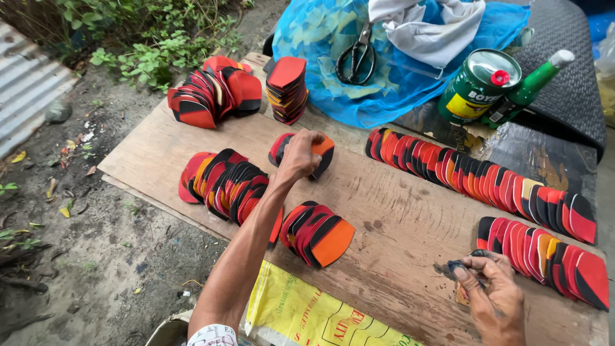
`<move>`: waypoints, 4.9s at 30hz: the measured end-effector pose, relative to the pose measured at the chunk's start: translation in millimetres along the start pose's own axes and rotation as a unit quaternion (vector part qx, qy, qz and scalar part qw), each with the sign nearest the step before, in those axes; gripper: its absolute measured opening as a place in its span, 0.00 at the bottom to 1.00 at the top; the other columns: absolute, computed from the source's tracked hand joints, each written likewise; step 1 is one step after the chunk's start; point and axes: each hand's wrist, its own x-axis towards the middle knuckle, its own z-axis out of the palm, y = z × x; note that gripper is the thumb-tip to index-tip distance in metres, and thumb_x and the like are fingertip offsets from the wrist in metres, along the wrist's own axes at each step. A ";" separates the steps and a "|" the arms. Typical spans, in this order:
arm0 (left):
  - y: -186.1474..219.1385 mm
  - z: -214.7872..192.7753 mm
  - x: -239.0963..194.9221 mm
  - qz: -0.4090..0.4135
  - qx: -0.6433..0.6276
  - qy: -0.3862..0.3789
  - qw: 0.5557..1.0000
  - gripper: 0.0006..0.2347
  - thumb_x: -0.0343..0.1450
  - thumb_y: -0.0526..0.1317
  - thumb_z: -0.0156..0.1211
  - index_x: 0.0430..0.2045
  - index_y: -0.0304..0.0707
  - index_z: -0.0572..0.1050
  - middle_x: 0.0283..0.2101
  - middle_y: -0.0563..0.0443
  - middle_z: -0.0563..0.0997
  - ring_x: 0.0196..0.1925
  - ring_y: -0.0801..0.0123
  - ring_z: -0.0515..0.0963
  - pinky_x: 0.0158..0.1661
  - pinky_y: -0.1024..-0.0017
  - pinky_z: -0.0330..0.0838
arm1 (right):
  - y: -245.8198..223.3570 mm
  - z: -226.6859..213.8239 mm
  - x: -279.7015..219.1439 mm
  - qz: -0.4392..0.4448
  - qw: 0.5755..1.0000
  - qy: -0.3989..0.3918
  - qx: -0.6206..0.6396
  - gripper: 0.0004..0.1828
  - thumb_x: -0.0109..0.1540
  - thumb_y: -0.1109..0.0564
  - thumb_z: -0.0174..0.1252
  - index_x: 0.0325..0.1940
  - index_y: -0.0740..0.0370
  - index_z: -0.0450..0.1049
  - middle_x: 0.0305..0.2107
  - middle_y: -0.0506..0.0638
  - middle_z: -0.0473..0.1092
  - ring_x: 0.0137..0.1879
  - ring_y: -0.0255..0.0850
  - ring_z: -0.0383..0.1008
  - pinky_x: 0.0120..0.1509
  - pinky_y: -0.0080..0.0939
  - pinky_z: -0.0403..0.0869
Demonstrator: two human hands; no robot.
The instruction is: The person applies glue to the edges of red and black shoe sole parts using a small brush. They pick up each piece from a stack, apply the adhesive, and place it back down on the wooden table.
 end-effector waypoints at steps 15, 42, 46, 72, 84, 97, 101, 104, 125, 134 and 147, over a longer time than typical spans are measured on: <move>35.8 14.9 -21.7 0.109 0.280 0.108 0.948 0.15 0.56 0.30 0.63 0.37 0.32 0.79 0.50 0.30 0.71 0.52 0.40 0.68 0.47 0.49 0.64 | -40.9 -19.1 19.3 0.016 0.993 -0.021 -0.112 0.10 0.59 0.61 0.66 0.44 0.64 0.78 0.44 0.53 0.68 0.53 0.43 0.72 0.59 0.39 0.69; 133.8 85.9 -167.9 -0.145 -0.447 -0.175 0.865 0.09 0.67 0.31 0.70 0.40 0.30 0.84 0.44 0.45 0.87 0.41 0.70 0.83 0.45 0.73 0.79 | -49.3 -68.7 8.4 -0.113 0.954 0.005 -0.279 0.10 0.51 0.62 0.68 0.37 0.61 0.81 0.49 0.58 0.67 0.60 0.53 0.60 0.65 0.55 0.59; 165.9 143.1 -172.5 -0.192 -0.659 -0.236 0.688 0.24 0.59 0.25 0.70 0.52 0.32 0.77 0.49 0.43 0.81 0.47 0.66 0.82 0.50 0.68 0.80 | -42.7 -63.9 0.0 -0.005 0.998 0.056 -0.013 0.07 0.56 0.63 0.68 0.38 0.65 0.80 0.46 0.56 0.68 0.54 0.44 0.69 0.59 0.44 0.68; 194.7 158.0 -185.0 -0.162 -0.731 -0.311 0.585 0.28 0.58 0.24 0.71 0.55 0.25 0.74 0.54 0.40 0.80 0.55 0.61 0.80 0.60 0.64 0.75 | -37.2 -52.2 4.9 0.114 0.925 0.023 0.361 0.05 0.59 0.65 0.63 0.37 0.70 0.78 0.36 0.48 0.72 0.43 0.31 0.72 0.50 0.32 0.73; 191.0 153.1 -182.6 -0.144 -0.715 -0.332 0.598 0.28 0.58 0.24 0.71 0.55 0.23 0.74 0.55 0.40 0.79 0.54 0.62 0.81 0.58 0.66 0.76 | -37.4 -50.7 17.4 0.149 0.900 0.056 0.407 0.05 0.60 0.65 0.62 0.40 0.68 0.77 0.35 0.49 0.75 0.42 0.33 0.73 0.51 0.32 0.72; 203.7 143.5 -177.4 -0.137 -0.728 -0.306 0.599 0.31 0.58 0.24 0.71 0.59 0.24 0.70 0.56 0.38 0.78 0.57 0.60 0.79 0.61 0.65 0.73 | -58.5 -45.6 4.6 0.125 0.905 -0.002 0.407 0.04 0.62 0.65 0.62 0.40 0.68 0.77 0.38 0.46 0.69 0.45 0.31 0.70 0.51 0.32 0.71; 206.5 142.1 -177.2 -0.151 -0.737 -0.288 0.593 0.32 0.58 0.25 0.70 0.60 0.25 0.69 0.57 0.39 0.78 0.57 0.61 0.79 0.60 0.65 0.73 | -59.2 -42.8 0.4 0.112 0.935 -0.038 0.336 0.04 0.58 0.65 0.63 0.36 0.70 0.78 0.39 0.45 0.68 0.45 0.32 0.70 0.49 0.33 0.73; 205.3 139.4 -177.7 -0.140 -0.730 -0.305 0.596 0.32 0.58 0.25 0.70 0.61 0.25 0.69 0.57 0.39 0.78 0.58 0.59 0.78 0.61 0.65 0.73 | -59.5 -40.0 1.2 0.132 0.917 -0.017 0.376 0.06 0.57 0.64 0.63 0.36 0.71 0.77 0.40 0.47 0.67 0.44 0.33 0.69 0.47 0.33 0.73; 220.2 132.6 -172.5 -0.096 -0.752 -0.262 0.597 0.40 0.59 0.26 0.71 0.69 0.23 0.58 0.67 0.34 0.68 0.66 0.57 0.72 0.65 0.66 0.69 | -64.5 -35.6 5.8 0.101 0.935 -0.005 0.340 0.05 0.59 0.65 0.62 0.35 0.72 0.76 0.43 0.49 0.63 0.36 0.31 0.71 0.39 0.30 0.74; 226.5 131.3 -169.1 -0.126 -0.782 -0.242 0.560 0.39 0.61 0.25 0.70 0.69 0.25 0.56 0.64 0.32 0.70 0.62 0.56 0.76 0.61 0.65 0.74 | -60.5 -34.2 1.4 0.127 0.934 -0.014 0.334 0.08 0.59 0.65 0.64 0.41 0.72 0.77 0.44 0.61 0.64 0.42 0.38 0.68 0.44 0.34 0.72; 224.0 131.0 -174.2 -0.114 -0.785 -0.254 0.553 0.40 0.60 0.26 0.71 0.69 0.22 0.57 0.63 0.33 0.71 0.62 0.57 0.77 0.60 0.63 0.76 | -60.0 -31.7 10.9 0.105 0.922 0.027 0.371 0.07 0.60 0.63 0.64 0.40 0.70 0.77 0.39 0.51 0.70 0.42 0.33 0.71 0.46 0.30 0.72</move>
